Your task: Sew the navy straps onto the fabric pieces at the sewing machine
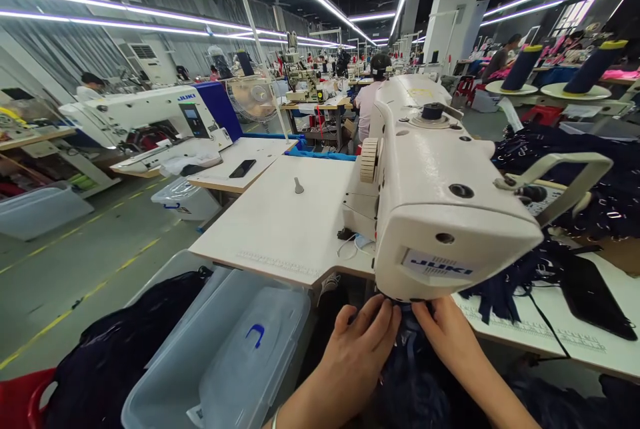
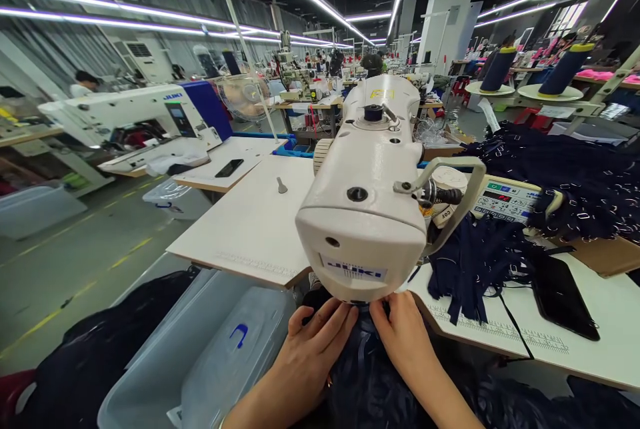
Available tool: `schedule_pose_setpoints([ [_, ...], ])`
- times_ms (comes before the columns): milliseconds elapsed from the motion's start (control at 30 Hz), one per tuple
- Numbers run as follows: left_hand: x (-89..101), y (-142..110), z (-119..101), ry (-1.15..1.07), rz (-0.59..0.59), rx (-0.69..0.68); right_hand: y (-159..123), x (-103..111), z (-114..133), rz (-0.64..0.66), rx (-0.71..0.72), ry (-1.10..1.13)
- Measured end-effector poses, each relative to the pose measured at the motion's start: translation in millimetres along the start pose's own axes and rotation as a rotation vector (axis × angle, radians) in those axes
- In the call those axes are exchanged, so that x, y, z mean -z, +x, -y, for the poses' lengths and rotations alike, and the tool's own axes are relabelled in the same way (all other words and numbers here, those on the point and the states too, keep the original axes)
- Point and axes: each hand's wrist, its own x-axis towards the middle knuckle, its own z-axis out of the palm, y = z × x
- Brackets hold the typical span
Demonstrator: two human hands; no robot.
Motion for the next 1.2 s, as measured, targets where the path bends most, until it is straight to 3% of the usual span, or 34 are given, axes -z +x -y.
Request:
schedule_pose_setpoints([
  [167,-3.7,-0.4,1.3,0.016,-0.025,-0.015,3.2,-2.2,-1.3,-0.013,0.056,-0.001],
  [433,-20.5,2.1,2.9,-0.049,-0.324,0.053,0.7,6.6,3.6,-0.123,0.109,0.001],
  [533,-21.8,4.2,4.9,-0.062,-0.318,0.043,8.0,29.4,-22.7,-0.211,0.040,-0.041],
  [700,-22.0,2.5,5.4,-0.014,-0.283,0.031,30.0,78.4,-97.8,-0.409,-0.191,-0.171],
  [800,-24.6,2.0,4.2,0.009,-0.291,0.026,40.8,88.7,-129.0,-0.441,-0.273,-0.225],
  [1000,-21.5,4.8,-0.4,0.005,-0.281,0.020,43.3,93.6,-140.6,-0.436,-0.293,-0.190],
  [1200,-16.0,6.7,-4.1,0.034,-0.226,0.005,26.6,122.8,-133.6,-0.433,-0.298,0.116],
])
